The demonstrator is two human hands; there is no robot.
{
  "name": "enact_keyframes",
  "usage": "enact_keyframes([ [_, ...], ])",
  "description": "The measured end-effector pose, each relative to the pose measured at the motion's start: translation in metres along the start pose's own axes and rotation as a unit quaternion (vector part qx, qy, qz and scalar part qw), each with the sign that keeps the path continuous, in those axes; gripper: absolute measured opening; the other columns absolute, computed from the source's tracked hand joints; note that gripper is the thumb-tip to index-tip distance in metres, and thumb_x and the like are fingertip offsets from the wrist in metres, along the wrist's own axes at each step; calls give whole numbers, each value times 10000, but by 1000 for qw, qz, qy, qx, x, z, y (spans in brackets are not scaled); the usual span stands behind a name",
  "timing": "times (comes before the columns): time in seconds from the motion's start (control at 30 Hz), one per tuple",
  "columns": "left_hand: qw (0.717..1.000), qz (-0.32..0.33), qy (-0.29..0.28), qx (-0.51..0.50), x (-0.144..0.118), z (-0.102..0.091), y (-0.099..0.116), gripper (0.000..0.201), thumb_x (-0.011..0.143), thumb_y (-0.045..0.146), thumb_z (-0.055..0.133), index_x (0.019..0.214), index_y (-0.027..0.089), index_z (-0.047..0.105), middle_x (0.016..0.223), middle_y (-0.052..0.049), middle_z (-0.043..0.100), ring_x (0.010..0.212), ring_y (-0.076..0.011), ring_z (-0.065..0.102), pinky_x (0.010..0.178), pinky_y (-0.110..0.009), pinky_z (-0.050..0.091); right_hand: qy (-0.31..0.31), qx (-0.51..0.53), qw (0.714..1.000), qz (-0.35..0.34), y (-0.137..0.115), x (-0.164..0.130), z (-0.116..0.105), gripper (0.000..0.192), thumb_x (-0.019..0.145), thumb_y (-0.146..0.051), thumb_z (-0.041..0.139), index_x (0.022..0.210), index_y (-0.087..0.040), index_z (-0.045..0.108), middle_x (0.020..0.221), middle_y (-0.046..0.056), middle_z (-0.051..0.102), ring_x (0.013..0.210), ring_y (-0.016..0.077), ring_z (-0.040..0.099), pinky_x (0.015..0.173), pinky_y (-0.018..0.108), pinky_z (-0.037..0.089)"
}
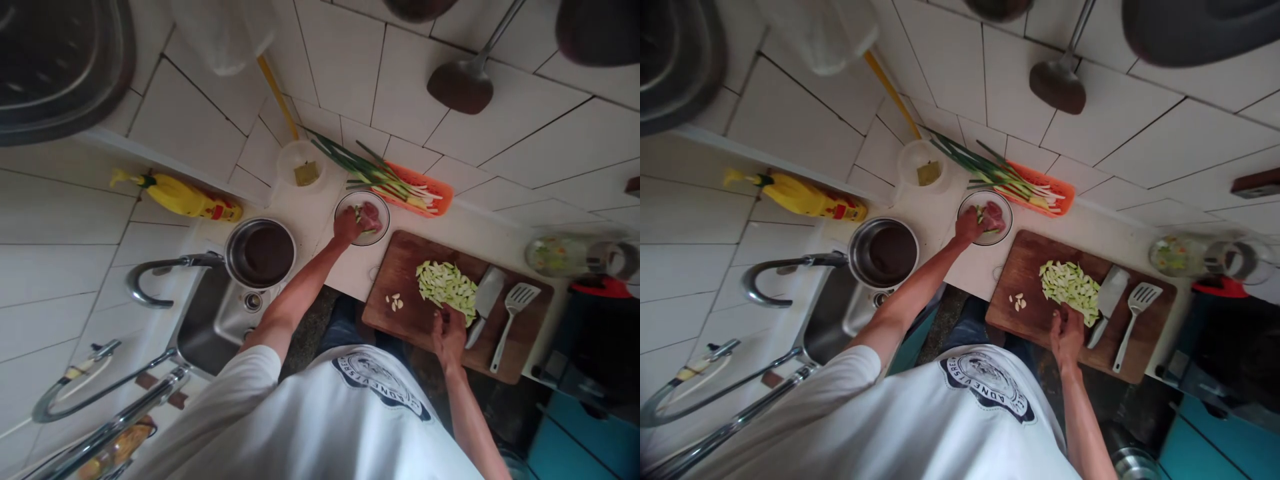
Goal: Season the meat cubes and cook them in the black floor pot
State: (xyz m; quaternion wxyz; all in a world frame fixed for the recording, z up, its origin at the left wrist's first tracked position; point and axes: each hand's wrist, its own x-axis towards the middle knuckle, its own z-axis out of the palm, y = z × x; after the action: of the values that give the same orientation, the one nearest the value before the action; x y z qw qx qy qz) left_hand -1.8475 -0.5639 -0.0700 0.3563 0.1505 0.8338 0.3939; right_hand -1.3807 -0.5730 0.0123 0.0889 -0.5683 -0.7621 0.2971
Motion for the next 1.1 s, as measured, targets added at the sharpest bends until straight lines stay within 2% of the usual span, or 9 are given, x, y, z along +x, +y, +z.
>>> enact_keyframes([
  [0.13, 999, 10, 5, 33, 1, -25, 1, 395, 817, 253, 938, 1081, 213, 647, 1071, -134, 736, 1161, -342, 716, 938, -380, 532, -30, 19, 999, -14, -23, 16, 17, 517, 1106, -607, 530, 1344, -195, 731, 1194, 161, 697, 985, 300, 719, 924, 517, 643],
  [0.23, 997, -13, -21, -74, 3, -43, 1, 327, 794, 253, 901, 996, 207, 648, 967, -78, 722, 951, -242, 697, 815, -320, 519, -54, 33, 997, -45, -46, 39, 32, 481, 1113, -578, 528, 1335, -205, 735, 1186, 157, 707, 989, 296, 713, 920, 507, 645],
  [0.33, 970, -79, -74, -218, 1, -53, 0, 334, 768, 345, 875, 969, 210, 646, 845, -29, 694, 704, -152, 594, 632, -257, 420, -78, 50, 992, -90, -77, 71, 51, 447, 1123, -528, 522, 1330, -195, 736, 1214, 173, 728, 1015, 301, 723, 932, 502, 644],
  [0.5, 908, -131, -124, -378, -12, -66, -3, 360, 711, 416, 817, 956, 216, 645, 758, 4, 657, 544, -101, 467, 479, -219, 226, -139, 23, 972, -187, -154, 142, 97, 405, 1131, -440, 491, 1338, -200, 743, 1197, 161, 779, 1096, 328, 721, 1001, 510, 620],
  [0.57, 895, -134, -135, -404, -18, -72, -7, 351, 702, 425, 810, 931, 215, 647, 723, 16, 629, 514, -91, 434, 456, -221, 205, -155, -31, 958, -237, -192, 171, 119, 418, 1137, -407, 494, 1409, -190, 726, 1273, 179, 778, 1218, 361, 686, 1085, 543, 578],
  [0.67, 883, -136, -134, -429, -34, -80, -17, 353, 688, 436, 807, 916, 217, 648, 702, 21, 615, 501, -88, 420, 444, -223, 216, -185, -112, 921, -324, -243, 207, 155, 478, 1129, -378, 560, 1537, -147, 655, 1543, 226, 678, 1455, 399, 556, 1218, 581, 478],
  [0.73, 879, -137, -119, -442, -49, -83, -26, 353, 681, 433, 800, 920, 221, 651, 694, 21, 612, 503, -92, 425, 444, -225, 231, -210, -160, 904, -337, -266, 224, 181, 518, 1101, -446, 662, 1496, -110, 671, 1521, 267, 673, 1484, 445, 512, 1230, 627, 434],
  [0.9, 882, -159, -65, -438, -89, -85, -52, 350, 709, 455, 803, 929, 227, 653, 693, 13, 627, 493, -98, 431, 456, -235, 239, -251, -222, 886, -321, -275, 248, 224, 570, 1074, -568, 768, 1256, -31, 713, 1285, 286, 735, 1393, 450, 537, 1213, 655, 387],
  [1.1, 883, -165, -33, -439, -111, -82, -73, 428, 689, 527, 830, 946, 228, 665, 702, 15, 654, 502, -107, 466, 464, -233, 266, -274, -196, 859, -387, -269, 252, 224, 438, 1121, -515, 727, 1205, -86, 701, 1223, 198, 768, 1356, 359, 550, 1205, 545, 377],
])
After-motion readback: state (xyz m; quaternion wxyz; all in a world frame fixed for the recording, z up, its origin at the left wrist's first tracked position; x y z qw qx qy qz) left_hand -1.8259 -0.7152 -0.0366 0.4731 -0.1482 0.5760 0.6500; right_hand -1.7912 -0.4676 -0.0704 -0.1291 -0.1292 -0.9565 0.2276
